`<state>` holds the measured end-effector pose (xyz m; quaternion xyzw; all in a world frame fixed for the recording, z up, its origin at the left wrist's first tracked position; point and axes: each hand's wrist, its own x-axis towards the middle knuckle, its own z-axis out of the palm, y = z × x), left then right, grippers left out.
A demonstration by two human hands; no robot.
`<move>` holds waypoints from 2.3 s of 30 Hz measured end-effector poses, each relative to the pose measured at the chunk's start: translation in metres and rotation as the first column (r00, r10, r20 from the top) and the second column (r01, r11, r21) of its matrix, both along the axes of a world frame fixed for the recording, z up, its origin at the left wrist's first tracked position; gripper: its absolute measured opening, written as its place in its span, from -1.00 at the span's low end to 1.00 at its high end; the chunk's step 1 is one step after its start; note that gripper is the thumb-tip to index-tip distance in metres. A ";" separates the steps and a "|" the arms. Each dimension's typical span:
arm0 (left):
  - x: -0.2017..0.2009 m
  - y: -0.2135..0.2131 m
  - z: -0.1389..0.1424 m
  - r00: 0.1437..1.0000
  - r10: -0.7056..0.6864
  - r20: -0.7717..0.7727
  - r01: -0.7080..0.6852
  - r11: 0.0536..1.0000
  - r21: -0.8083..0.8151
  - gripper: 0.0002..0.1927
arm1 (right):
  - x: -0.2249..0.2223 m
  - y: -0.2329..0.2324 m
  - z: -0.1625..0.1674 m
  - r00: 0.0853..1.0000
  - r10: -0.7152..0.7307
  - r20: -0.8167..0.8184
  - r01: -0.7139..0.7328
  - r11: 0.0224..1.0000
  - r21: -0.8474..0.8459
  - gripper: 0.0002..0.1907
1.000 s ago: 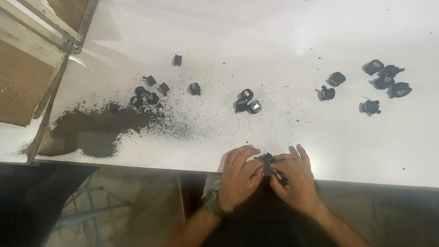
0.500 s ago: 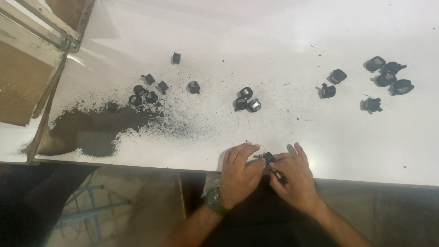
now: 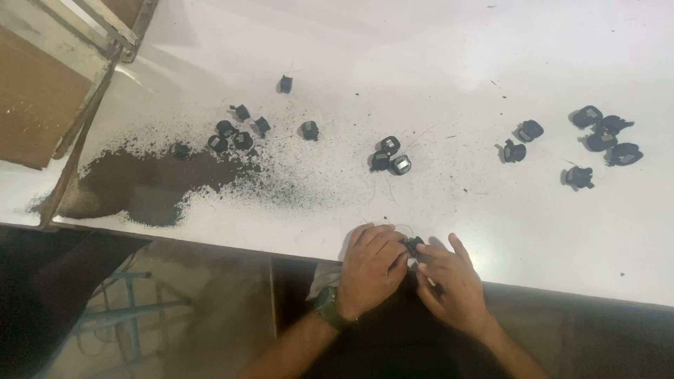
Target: The person sits at a workbench and assembles small black plastic parts, pressing a small insert piece into a star-shaped plastic housing by hand, one unit at a time, and sets each finished assembly on the table with the others.
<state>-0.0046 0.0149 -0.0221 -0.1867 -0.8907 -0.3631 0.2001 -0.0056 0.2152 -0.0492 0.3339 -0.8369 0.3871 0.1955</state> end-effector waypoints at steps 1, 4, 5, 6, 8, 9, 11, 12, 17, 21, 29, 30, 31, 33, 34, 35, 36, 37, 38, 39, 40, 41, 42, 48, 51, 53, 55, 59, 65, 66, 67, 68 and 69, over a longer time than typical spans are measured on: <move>0.001 -0.001 0.001 1.000 -0.004 -0.002 0.004 1.000 0.010 -0.91 | 0.000 0.000 -0.001 1.000 -0.012 0.003 0.012 1.000 0.006 -0.64; -0.001 -0.003 0.005 1.000 -0.012 -0.019 0.012 1.000 0.012 -0.91 | 0.000 -0.002 -0.002 0.999 -0.046 0.007 0.046 0.998 0.033 -0.63; 0.000 -0.005 0.006 0.999 -0.018 -0.028 0.018 1.000 0.026 -0.91 | 0.000 -0.003 -0.002 0.998 -0.055 0.008 0.055 0.997 0.054 -0.63; 0.001 -0.006 0.008 0.999 -0.023 -0.037 0.025 0.999 0.039 -0.91 | 0.000 -0.004 -0.001 0.998 -0.064 0.008 0.063 0.995 0.075 -0.62; 0.001 -0.007 0.011 0.998 -0.032 -0.045 0.035 0.998 0.058 -0.92 | 0.001 -0.005 0.003 0.997 -0.070 0.011 0.069 0.996 0.048 -0.63; 0.001 -0.007 0.012 0.998 -0.036 -0.043 0.038 0.997 0.062 -0.92 | 0.001 -0.006 0.005 0.997 -0.075 0.013 0.074 0.997 0.037 -0.64; 0.002 -0.007 0.014 0.998 -0.043 -0.042 0.046 0.997 0.068 -0.92 | 0.001 -0.007 0.011 0.997 -0.078 0.023 0.076 0.993 0.092 -0.63; 0.002 -0.008 0.015 0.998 -0.048 -0.040 0.050 0.996 0.069 -0.92 | 0.001 -0.008 0.014 0.996 -0.082 0.028 0.078 0.990 0.119 -0.62; 0.003 -0.009 0.018 0.997 -0.060 -0.055 0.063 0.996 0.056 -0.90 | 0.004 -0.012 0.029 0.994 -0.101 0.043 0.097 0.991 0.092 -0.65; 0.005 -0.007 0.018 0.996 -0.056 -0.071 0.058 0.998 0.016 -0.94 | 0.003 -0.011 0.039 0.994 -0.097 0.049 0.086 0.977 0.194 -0.67; 0.003 -0.007 0.029 0.999 0.027 0.032 -0.028 1.000 0.006 -0.91 | 0.000 0.004 0.060 0.993 -0.084 0.087 0.075 0.992 0.104 -0.66; 0.002 -0.010 0.032 0.998 0.046 0.031 -0.046 0.999 -0.011 -0.89 | -0.003 0.009 0.063 0.992 -0.096 0.082 0.088 0.992 0.094 -0.65; 0.001 -0.013 0.034 0.997 0.067 0.033 -0.067 0.997 -0.025 -0.87 | -0.005 0.014 0.066 0.987 -0.144 0.067 0.135 0.983 0.121 -0.65; -0.002 -0.015 0.036 0.995 0.097 0.009 -0.097 0.995 -0.035 -0.81 | -0.012 0.020 0.070 0.971 -0.237 0.040 0.227 0.958 0.177 -0.65; -0.002 -0.015 0.037 0.994 0.113 0.000 -0.113 0.993 -0.039 -0.78 | -0.013 0.021 0.071 0.970 -0.235 0.056 0.222 0.959 0.176 -0.61; -0.002 -0.013 0.038 0.997 0.073 -0.003 -0.073 0.997 -0.023 -0.76 | -0.014 0.021 0.071 0.970 -0.232 0.070 0.217 0.960 0.175 -0.54; -0.003 -0.014 0.039 0.999 0.035 -0.011 -0.036 0.999 -0.009 -0.74 | -0.016 0.019 0.071 0.971 -0.226 0.082 0.209 0.962 0.173 -0.46; -0.004 -0.013 0.039 1.000 -0.001 -0.019 0.001 1.000 0.004 -0.72 | -0.016 0.017 0.070 0.969 -0.230 0.095 0.209 0.959 0.189 -0.42; -0.006 -0.012 0.040 0.999 -0.035 0.006 0.035 0.999 -0.019 -0.73 | -0.017 0.013 0.068 0.967 -0.233 0.107 0.208 0.956 0.204 -0.38; -0.009 -0.010 0.040 0.997 -0.069 0.031 0.070 0.997 -0.042 -0.74 | -0.018 0.009 0.066 0.964 -0.237 0.118 0.208 0.953 0.219 -0.33; -0.010 -0.007 0.040 0.993 -0.102 0.061 0.106 0.992 -0.064 -0.75 | -0.018 0.007 0.065 0.964 -0.240 0.113 0.211 0.952 0.220 -0.36; -0.012 -0.004 0.040 0.994 -0.102 0.047 0.104 0.994 -0.037 -0.77 | -0.019 0.006 0.063 0.963 -0.243 0.114 0.214 0.951 0.222 -0.39; -0.013 -0.001 0.040 0.994 -0.103 0.037 0.104 0.995 -0.010 -0.78 | -0.019 0.005 0.062 0.962 -0.247 0.116 0.217 0.950 0.226 -0.41; -0.019 0.006 0.035 0.996 -0.064 0.056 0.060 0.996 0.071 -0.88 | -0.023 0.008 0.051 0.958 -0.246 0.145 0.196 0.936 0.293 -0.52; -0.019 0.006 0.032 0.994 -0.086 0.072 0.081 0.995 0.064 -0.87 | -0.024 0.010 0.046 0.959 -0.231 0.164 0.177 0.941 0.290 -0.55; -0.020 0.007 0.030 0.993 -0.094 0.068 0.090 0.994 0.053 -0.87 | -0.026 0.011 0.044 0.963 -0.221 0.155 0.171 0.944 0.283 -0.54; -0.019 0.009 0.028 0.995 -0.090 0.051 0.088 0.995 0.042 -0.87 | -0.027 0.013 0.042 0.961 -0.226 0.157 0.175 0.942 0.287 -0.54; -0.019 0.009 0.023 0.997 -0.051 0.057 0.050 0.999 0.012 -0.88 | -0.030 0.015 0.039 0.954 -0.238 0.182 0.175 0.936 0.304 -0.54; -0.017 0.007 0.017 0.997 -0.049 0.052 0.049 0.999 -0.006 -0.86 | -0.029 0.016 0.034 0.953 -0.255 0.166 0.194 0.930 0.312 -0.57; -0.016 0.007 0.017 0.998 -0.049 0.045 0.049 0.999 -0.014 -0.87 | -0.028 0.016 0.033 0.953 -0.253 0.169 0.189 0.928 0.321 -0.58; -0.016 0.007 0.017 0.998 -0.048 0.038 0.049 0.999 -0.022 -0.87 | -0.028 0.016 0.033 0.953 -0.252 0.167 0.192 0.931 0.311 -0.59; -0.016 0.007 0.018 0.998 -0.052 0.044 0.052 0.999 -0.008 -0.86 | -0.028 0.016 0.033 0.954 -0.253 0.162 0.197 0.933 0.300 -0.59; -0.016 0.007 0.019 0.997 -0.056 0.046 0.056 0.998 0.006 -0.85 | -0.028 0.015 0.033 0.954 -0.255 0.155 0.203 0.935 0.289 -0.60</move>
